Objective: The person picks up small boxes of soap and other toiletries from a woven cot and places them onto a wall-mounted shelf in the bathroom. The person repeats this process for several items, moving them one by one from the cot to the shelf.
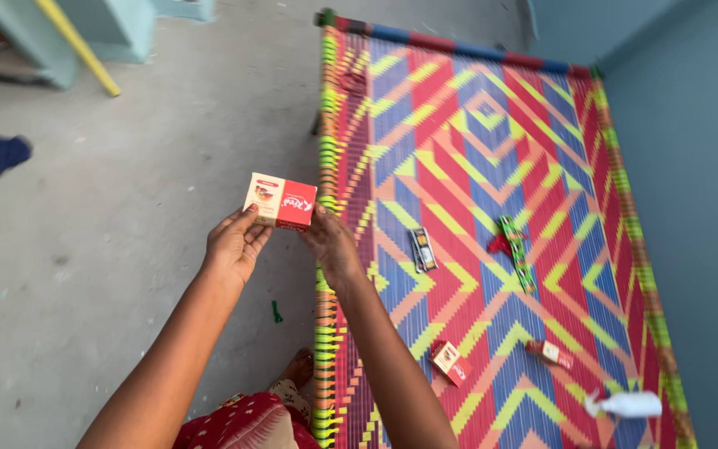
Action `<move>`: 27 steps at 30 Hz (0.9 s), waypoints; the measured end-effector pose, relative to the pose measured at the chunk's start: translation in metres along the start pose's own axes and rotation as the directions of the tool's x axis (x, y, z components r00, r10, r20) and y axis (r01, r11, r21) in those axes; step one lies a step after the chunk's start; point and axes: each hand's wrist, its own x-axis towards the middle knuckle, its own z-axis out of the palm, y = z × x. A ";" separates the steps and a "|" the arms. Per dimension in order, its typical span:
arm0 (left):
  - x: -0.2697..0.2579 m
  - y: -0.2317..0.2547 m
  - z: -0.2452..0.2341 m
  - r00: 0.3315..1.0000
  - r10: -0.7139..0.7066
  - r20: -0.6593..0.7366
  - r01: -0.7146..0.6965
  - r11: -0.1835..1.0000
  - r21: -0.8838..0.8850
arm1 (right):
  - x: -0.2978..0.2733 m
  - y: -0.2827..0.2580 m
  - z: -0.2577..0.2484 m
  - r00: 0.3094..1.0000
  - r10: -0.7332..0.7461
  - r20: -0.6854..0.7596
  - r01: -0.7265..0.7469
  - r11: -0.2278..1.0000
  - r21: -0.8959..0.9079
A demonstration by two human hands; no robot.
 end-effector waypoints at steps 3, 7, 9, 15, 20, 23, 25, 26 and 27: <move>-0.023 0.035 -0.033 0.995 0.058 -0.082 -0.066 0.993 -0.098 | -0.006 0.024 0.055 0.989 0.132 0.066 -0.140 0.981 0.138; -0.061 0.089 -0.088 0.980 0.115 -0.165 -0.152 0.961 -0.231 | -0.020 0.050 0.140 0.967 0.198 0.159 -0.207 0.977 0.043; -0.080 0.119 -0.118 0.972 0.155 -0.178 -0.201 0.940 -0.276 | -0.032 0.069 0.184 0.953 0.229 0.198 -0.234 0.972 0.001; -0.144 0.200 -0.230 0.934 0.257 -0.247 -0.333 0.876 -0.348 | -0.072 0.149 0.301 0.905 0.321 0.279 -0.308 0.947 -0.091; -0.195 0.258 -0.319 0.869 0.344 -0.357 -0.466 0.812 -0.352 | -0.112 0.214 0.391 0.847 0.412 0.336 -0.369 0.911 -0.187; -0.225 0.292 -0.369 0.826 0.408 -0.390 -0.546 0.751 -0.370 | -0.140 0.249 0.439 0.809 0.468 0.356 -0.407 0.883 -0.235; -0.242 0.308 -0.401 0.799 0.442 -0.407 -0.588 0.714 -0.380 | -0.154 0.273 0.470 0.763 0.507 0.402 -0.430 0.861 -0.271; -0.250 0.316 -0.417 0.786 0.452 -0.422 -0.606 0.699 -0.380 | -0.161 0.284 0.485 0.737 0.528 0.421 -0.442 0.849 -0.291; -0.259 0.321 -0.433 0.772 0.457 -0.442 -0.623 0.683 -0.381 | -0.168 0.296 0.497 0.715 0.543 0.440 -0.444 0.839 -0.315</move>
